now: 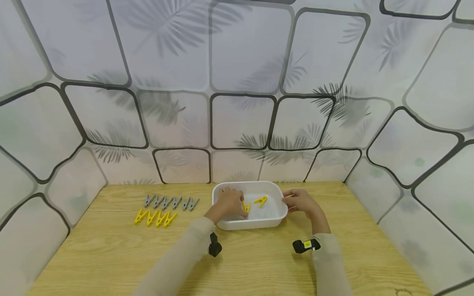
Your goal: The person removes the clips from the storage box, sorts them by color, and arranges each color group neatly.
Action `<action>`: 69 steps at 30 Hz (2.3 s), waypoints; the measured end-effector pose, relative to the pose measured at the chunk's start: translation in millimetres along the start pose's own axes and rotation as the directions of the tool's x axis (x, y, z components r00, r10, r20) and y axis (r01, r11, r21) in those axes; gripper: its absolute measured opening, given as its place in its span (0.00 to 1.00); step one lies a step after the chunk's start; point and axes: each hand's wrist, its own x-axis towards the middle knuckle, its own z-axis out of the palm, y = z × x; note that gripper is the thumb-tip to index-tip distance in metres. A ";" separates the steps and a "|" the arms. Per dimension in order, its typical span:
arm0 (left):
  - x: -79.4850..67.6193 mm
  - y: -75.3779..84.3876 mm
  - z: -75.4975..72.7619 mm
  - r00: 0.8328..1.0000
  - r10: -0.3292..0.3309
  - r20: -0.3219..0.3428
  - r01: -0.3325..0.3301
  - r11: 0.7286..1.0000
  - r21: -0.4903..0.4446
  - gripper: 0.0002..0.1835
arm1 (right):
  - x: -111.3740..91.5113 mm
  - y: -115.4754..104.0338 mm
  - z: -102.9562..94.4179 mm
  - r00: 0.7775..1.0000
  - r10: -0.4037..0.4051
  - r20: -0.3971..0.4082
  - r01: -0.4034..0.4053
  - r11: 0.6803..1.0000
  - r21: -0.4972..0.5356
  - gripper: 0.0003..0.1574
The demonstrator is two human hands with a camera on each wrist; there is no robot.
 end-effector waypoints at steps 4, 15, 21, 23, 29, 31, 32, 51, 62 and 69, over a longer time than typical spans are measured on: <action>-0.9 -5.1 -4.9 1.000 0.017 -0.003 -0.017 1.000 0.016 0.29 | -0.4 -1.0 -0.7 1.000 0.007 0.003 -0.007 1.000 -0.001 0.27; -13.7 -22.2 -36.1 0.992 0.086 -0.095 -0.099 0.985 -0.143 0.26 | 0.2 -1.3 -0.6 1.000 0.003 0.001 -0.003 1.000 0.010 0.26; -31.3 -36.6 -65.1 0.984 0.073 -0.163 -0.099 0.983 -0.153 0.27 | -1.8 -2.4 -1.1 1.000 0.008 -0.010 -0.008 1.000 0.002 0.26; -38.0 -43.1 -72.9 0.982 0.062 -0.177 -0.091 0.983 -0.161 0.28 | -1.8 -2.3 -1.2 1.000 0.015 -0.016 -0.015 1.000 0.004 0.26; -56.7 -66.9 -88.6 0.975 0.026 -0.221 -0.068 0.980 -0.186 0.29 | -0.8 -0.8 -0.6 1.000 0.016 -0.011 -0.016 1.000 0.003 0.26; -63.1 -74.2 -92.3 0.970 0.026 -0.243 -0.072 0.980 -0.183 0.28 | -0.5 -0.2 -0.3 1.000 0.012 -0.012 -0.012 1.000 0.001 0.25; -66.1 -77.6 -93.7 0.967 0.022 -0.253 -0.070 0.981 -0.182 0.28 | -0.1 0.1 -0.1 1.000 0.012 -0.012 -0.012 1.000 0.002 0.25; -118.9 -129.8 -74.5 0.978 -0.071 -0.194 0.041 0.987 -0.152 0.28 | -3.0 0.7 6.0 0.998 0.022 -0.065 -0.022 1.000 0.004 0.22; -129.2 -144.5 -57.8 0.981 -0.066 -0.182 0.048 0.994 -0.102 0.26 | -0.1 5.1 1.1 0.996 0.006 -0.085 -0.006 1.000 0.000 0.23; -133.0 -147.1 -47.1 0.984 -0.048 -0.169 0.042 0.998 -0.043 0.25 | -0.1 5.2 0.8 0.997 0.013 -0.082 -0.013 1.000 0.000 0.23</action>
